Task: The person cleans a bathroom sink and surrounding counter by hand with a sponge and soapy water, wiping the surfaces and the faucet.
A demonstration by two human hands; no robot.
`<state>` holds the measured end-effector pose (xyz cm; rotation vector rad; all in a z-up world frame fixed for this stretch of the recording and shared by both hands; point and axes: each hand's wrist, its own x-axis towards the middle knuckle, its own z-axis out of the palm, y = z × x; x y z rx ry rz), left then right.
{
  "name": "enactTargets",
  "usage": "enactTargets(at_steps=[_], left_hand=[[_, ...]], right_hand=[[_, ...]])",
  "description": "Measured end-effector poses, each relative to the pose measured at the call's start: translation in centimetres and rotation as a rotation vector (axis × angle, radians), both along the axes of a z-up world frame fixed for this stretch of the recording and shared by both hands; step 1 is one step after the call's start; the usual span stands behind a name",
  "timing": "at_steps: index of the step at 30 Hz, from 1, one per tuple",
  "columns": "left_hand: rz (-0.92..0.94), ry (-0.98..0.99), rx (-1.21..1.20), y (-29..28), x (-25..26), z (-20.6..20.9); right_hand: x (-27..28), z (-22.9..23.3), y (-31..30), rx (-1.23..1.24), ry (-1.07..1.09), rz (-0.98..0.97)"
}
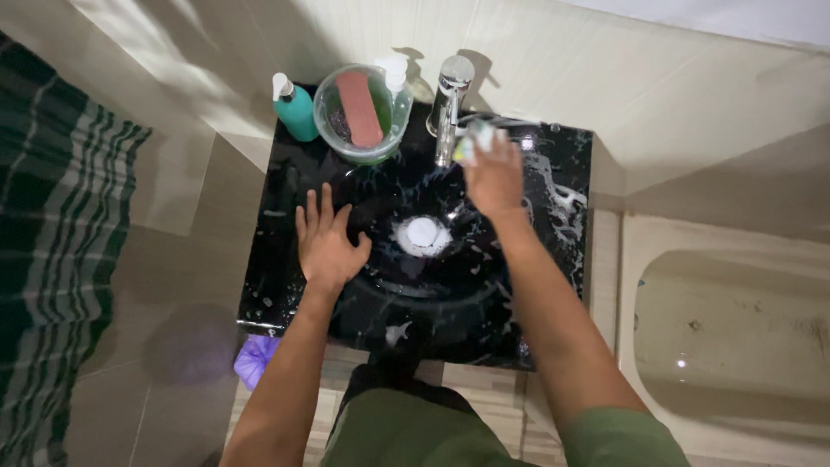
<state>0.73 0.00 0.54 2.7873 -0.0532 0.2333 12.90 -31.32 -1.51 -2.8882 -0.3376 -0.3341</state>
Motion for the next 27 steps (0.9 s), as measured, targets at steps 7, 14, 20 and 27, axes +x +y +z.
enactTargets(at_steps=[7,14,20,27], left_hand=[[0.009,0.07,-0.024,0.0,0.1,0.7],[0.005,0.129,0.001,0.2,0.1,1.0],[-0.059,0.119,0.032,0.9,-0.5,0.5],[-0.194,0.14,0.069,2.5,-3.3,0.2]], right_hand=[[-2.8,-0.7,-9.0,0.063,-0.051,-0.297],[-7.2,-1.7,-6.7,-0.054,0.047,-0.182],[-11.3,-0.4,-6.7,-0.065,0.015,0.007],[-17.0,0.9,-2.4,-0.259,0.096,-0.016]])
